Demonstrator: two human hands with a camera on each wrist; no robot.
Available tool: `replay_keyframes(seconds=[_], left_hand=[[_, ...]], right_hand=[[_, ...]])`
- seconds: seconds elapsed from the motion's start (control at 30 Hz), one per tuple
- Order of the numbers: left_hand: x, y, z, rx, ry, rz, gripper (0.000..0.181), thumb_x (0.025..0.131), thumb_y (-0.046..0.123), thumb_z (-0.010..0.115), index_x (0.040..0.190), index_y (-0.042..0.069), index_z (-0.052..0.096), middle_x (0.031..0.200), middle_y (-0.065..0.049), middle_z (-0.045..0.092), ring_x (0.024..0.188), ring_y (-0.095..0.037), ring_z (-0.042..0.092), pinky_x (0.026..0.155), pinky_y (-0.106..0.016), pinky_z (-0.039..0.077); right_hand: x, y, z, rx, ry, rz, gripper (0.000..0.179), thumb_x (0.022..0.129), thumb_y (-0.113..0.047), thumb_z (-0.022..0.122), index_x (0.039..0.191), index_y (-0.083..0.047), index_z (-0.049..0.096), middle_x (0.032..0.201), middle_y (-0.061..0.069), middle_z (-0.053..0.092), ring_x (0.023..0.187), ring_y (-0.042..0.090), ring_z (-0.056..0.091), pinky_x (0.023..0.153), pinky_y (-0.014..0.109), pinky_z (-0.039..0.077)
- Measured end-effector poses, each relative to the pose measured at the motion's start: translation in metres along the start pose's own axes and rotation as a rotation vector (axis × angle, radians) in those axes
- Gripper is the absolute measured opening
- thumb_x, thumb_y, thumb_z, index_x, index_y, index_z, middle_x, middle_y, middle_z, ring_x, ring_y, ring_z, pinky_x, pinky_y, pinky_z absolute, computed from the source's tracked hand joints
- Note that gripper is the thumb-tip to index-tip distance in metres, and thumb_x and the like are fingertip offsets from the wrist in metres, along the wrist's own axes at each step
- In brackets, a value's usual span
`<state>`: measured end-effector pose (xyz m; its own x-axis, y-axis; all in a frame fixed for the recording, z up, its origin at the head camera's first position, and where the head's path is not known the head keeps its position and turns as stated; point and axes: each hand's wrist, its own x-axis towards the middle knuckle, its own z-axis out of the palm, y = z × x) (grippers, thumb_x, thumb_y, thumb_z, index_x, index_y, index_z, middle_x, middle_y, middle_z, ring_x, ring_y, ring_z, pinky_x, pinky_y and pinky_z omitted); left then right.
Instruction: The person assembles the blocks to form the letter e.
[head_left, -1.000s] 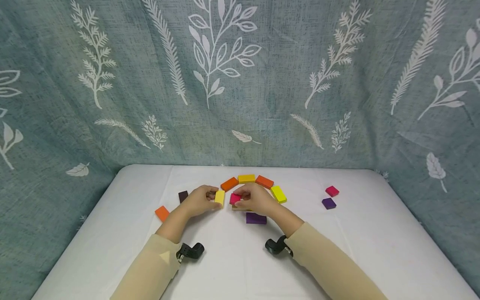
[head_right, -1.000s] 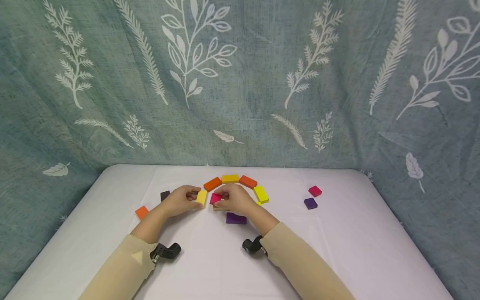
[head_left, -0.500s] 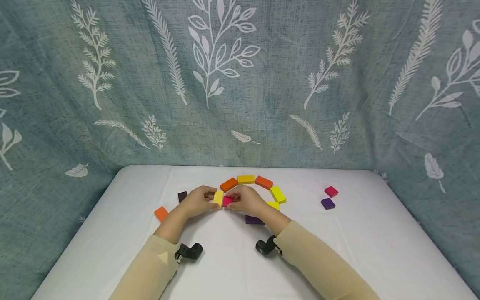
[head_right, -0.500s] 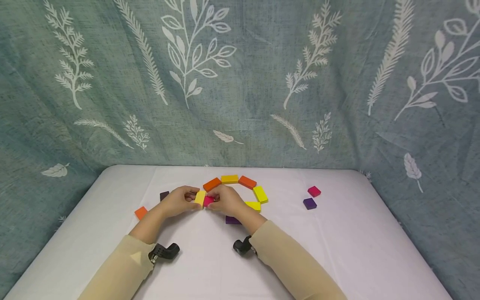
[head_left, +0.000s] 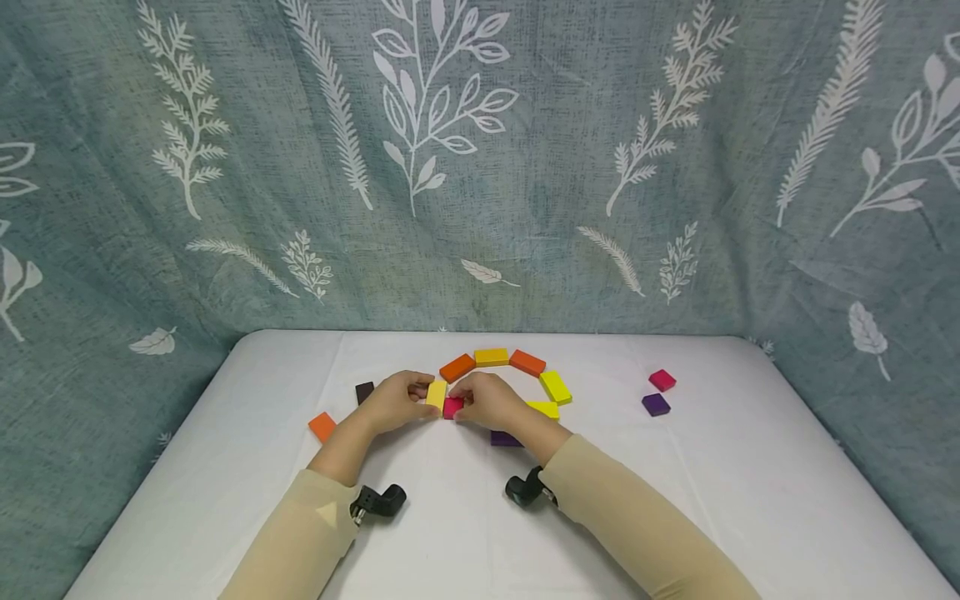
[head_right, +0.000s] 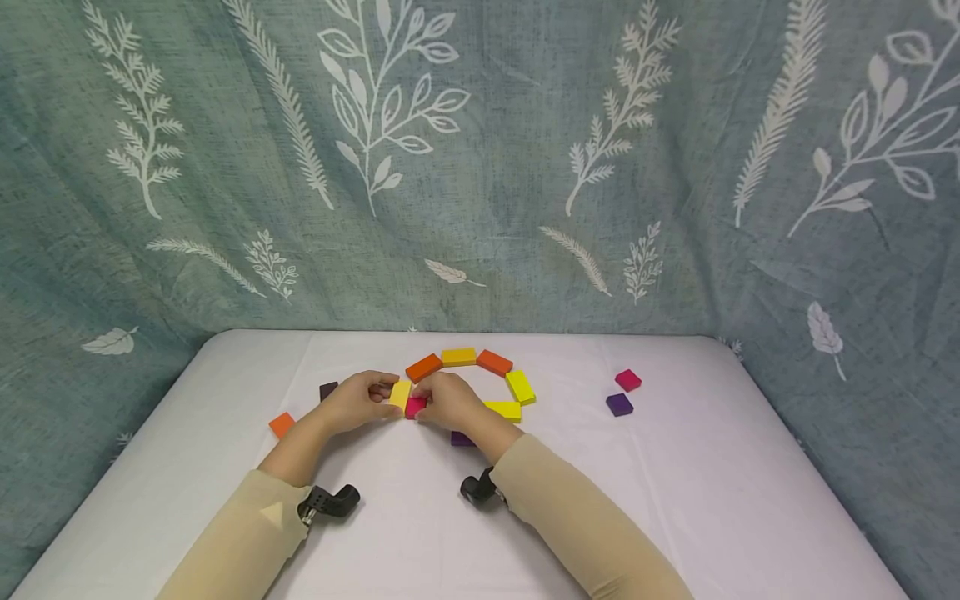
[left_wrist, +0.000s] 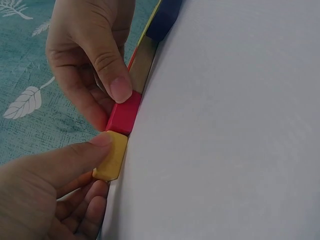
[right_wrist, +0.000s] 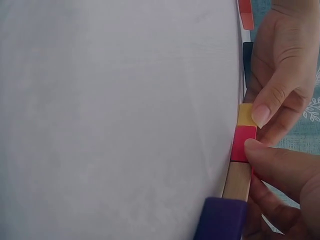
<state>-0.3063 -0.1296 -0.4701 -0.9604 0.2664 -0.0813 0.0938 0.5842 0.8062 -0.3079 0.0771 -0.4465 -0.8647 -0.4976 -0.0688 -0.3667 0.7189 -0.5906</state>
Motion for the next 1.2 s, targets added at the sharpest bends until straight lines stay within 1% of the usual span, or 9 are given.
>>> replay_keyframes(seconds=[0.33, 0.63, 0.77, 0.97, 1.2], left_hand=[[0.0029, 0.0009, 0.0008, 0.032, 0.001, 0.006, 0.058, 0.084, 0.021, 0.084, 0.134, 0.004, 0.061, 0.114, -0.004, 0.067, 0.103, -0.018, 0.061, 0.091, -0.036, 0.051], [0.0011, 0.0020, 0.0003, 0.050, 0.007, 0.010, 0.057, 0.083, 0.020, 0.084, 0.133, 0.005, 0.062, 0.114, -0.005, 0.066, 0.104, -0.019, 0.060, 0.092, -0.037, 0.050], [0.0019, 0.0019, 0.0007, 0.056, 0.008, 0.021, 0.057, 0.083, 0.019, 0.084, 0.133, 0.003, 0.062, 0.113, -0.005, 0.066, 0.102, -0.019, 0.060, 0.091, -0.036, 0.050], [0.0010, 0.0026, 0.0009, 0.047, 0.005, 0.030, 0.058, 0.084, 0.018, 0.083, 0.134, 0.001, 0.060, 0.114, -0.006, 0.066, 0.103, -0.020, 0.060, 0.091, -0.037, 0.050], [0.0008, 0.0024, 0.0019, 0.038, 0.006, 0.020, 0.059, 0.083, 0.019, 0.084, 0.135, 0.002, 0.060, 0.114, -0.005, 0.066, 0.103, -0.019, 0.060, 0.092, -0.036, 0.050]], right_hand=[[0.0010, 0.0017, -0.0012, -0.020, 0.000, 0.029, 0.028, 0.085, -0.012, 0.081, 0.112, -0.009, 0.076, 0.087, -0.003, 0.067, 0.075, 0.014, 0.052, 0.070, 0.028, 0.045], [-0.0011, -0.0004, -0.0029, -0.026, -0.006, 0.033, 0.027, 0.085, -0.011, 0.082, 0.111, -0.010, 0.076, 0.093, -0.002, 0.069, 0.079, 0.015, 0.053, 0.076, 0.030, 0.046], [-0.0008, 0.0001, -0.0035, -0.023, -0.007, 0.036, 0.025, 0.085, -0.011, 0.081, 0.110, -0.010, 0.076, 0.093, -0.002, 0.069, 0.079, 0.015, 0.053, 0.076, 0.030, 0.047], [-0.0004, -0.0005, -0.0038, -0.028, -0.006, 0.041, 0.026, 0.085, -0.012, 0.081, 0.110, -0.009, 0.076, 0.097, -0.002, 0.071, 0.083, 0.014, 0.055, 0.081, 0.033, 0.049], [0.0001, 0.0001, -0.0033, -0.030, -0.013, 0.044, 0.026, 0.085, -0.012, 0.082, 0.110, -0.010, 0.076, 0.097, -0.001, 0.071, 0.083, 0.015, 0.056, 0.082, 0.033, 0.049]])
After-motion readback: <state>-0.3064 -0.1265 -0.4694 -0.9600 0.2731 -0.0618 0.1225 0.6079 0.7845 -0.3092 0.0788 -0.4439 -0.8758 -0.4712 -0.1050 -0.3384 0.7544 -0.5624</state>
